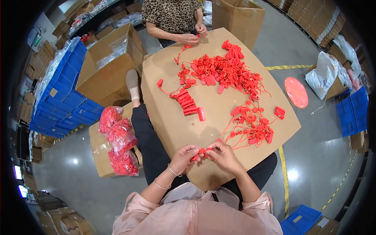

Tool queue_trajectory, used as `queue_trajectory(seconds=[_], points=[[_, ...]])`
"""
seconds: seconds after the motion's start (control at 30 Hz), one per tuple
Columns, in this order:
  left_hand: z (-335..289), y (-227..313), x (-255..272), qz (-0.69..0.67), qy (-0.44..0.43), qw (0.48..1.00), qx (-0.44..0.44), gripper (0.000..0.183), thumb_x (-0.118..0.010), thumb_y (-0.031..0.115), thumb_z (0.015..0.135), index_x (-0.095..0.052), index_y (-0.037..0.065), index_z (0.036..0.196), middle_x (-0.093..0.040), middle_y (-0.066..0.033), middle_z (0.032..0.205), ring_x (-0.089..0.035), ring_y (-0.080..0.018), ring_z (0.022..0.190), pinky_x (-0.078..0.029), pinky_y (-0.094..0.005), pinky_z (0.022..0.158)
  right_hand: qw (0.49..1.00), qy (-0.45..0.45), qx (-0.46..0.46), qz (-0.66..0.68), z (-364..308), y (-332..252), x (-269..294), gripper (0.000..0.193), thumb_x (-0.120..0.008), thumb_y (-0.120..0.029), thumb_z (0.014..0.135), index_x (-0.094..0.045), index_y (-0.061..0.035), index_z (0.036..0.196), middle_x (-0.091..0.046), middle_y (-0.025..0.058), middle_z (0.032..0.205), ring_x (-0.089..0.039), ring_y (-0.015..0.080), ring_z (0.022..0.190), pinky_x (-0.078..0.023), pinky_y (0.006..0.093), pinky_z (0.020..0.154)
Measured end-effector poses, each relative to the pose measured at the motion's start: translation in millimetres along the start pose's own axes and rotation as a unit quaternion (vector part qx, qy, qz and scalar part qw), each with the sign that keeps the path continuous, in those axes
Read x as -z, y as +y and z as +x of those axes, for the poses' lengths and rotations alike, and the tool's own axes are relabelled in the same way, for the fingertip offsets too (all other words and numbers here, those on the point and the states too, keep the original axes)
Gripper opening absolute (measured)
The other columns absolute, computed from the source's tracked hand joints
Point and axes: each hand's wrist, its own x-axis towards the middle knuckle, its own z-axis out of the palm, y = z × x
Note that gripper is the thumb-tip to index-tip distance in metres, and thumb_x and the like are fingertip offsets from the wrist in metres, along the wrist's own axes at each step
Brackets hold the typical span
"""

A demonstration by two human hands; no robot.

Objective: The recorder is tying strings onto red product identification tags at a workbench.

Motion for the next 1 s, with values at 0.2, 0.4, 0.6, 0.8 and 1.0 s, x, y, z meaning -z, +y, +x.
queue_trajectory(seconds=[0.2, 0.4, 0.6, 0.8, 1.0], points=[[12, -23, 0, 0.075, -0.021, 0.991, -0.106, 0.023, -0.051, 0.001, 0.086, -0.053, -0.002, 0.109, -0.061, -0.0063, 0.087, -0.057, -0.0096, 0.072, -0.049, -0.0225, 0.067, 0.984, 0.119, 0.033, 0.127, 6, 26, -14, 0.015, -0.056, -0.008, 0.085, -0.057, -0.0008, 0.098, -0.06, 0.0016, 0.081, -0.055, 0.0053, 0.07, -0.045, 0.019, 0.063], [16, -25, -6, 0.128, 0.013, 0.984, -0.121, 0.023, -0.052, 0.002, 0.085, -0.053, -0.001, 0.109, -0.06, -0.0046, 0.085, -0.056, -0.0083, 0.07, -0.049, -0.0221, 0.069, 0.976, 0.088, 0.042, 0.196, 2, 21, -17, 0.019, -0.054, 0.0, 0.084, -0.055, 0.0008, 0.103, -0.059, 0.0014, 0.085, -0.055, 0.006, 0.077, -0.045, 0.0195, 0.067], [14, -17, -13, 0.121, 0.018, 0.978, -0.169, 0.022, -0.057, 0.004, 0.083, -0.052, -0.001, 0.104, -0.06, -0.0044, 0.085, -0.055, -0.0084, 0.073, -0.049, -0.022, 0.069, 0.968, 0.144, 0.075, 0.191, 4, 20, -20, 0.018, -0.055, 0.002, 0.083, -0.055, 0.0011, 0.102, -0.06, 0.002, 0.087, -0.055, 0.0061, 0.079, -0.045, 0.0197, 0.07], [19, 1, -5, 0.483, 0.093, 0.791, -0.364, 0.03, -0.062, 0.013, 0.081, -0.053, 0.0, 0.106, -0.06, -0.004, 0.085, -0.056, -0.0082, 0.068, -0.048, -0.0228, 0.064, 0.957, 0.185, 0.13, 0.18, 6, 17, -16, 0.018, -0.054, 0.001, 0.084, -0.055, 0.0005, 0.102, -0.06, 0.0038, 0.089, -0.056, 0.007, 0.08, -0.046, 0.0209, 0.073], [17, 29, -11, 0.229, -0.018, 0.968, -0.101, 0.026, -0.059, 0.01, 0.084, -0.055, -0.002, 0.107, -0.061, -0.0032, 0.088, -0.056, -0.0081, 0.078, -0.047, -0.022, 0.07, 0.963, 0.15, 0.1, 0.203, 12, -9, -15, 0.021, -0.057, -0.004, 0.084, -0.055, 0.0006, 0.104, -0.059, 0.0012, 0.087, -0.053, 0.0053, 0.078, -0.044, 0.0191, 0.07]])
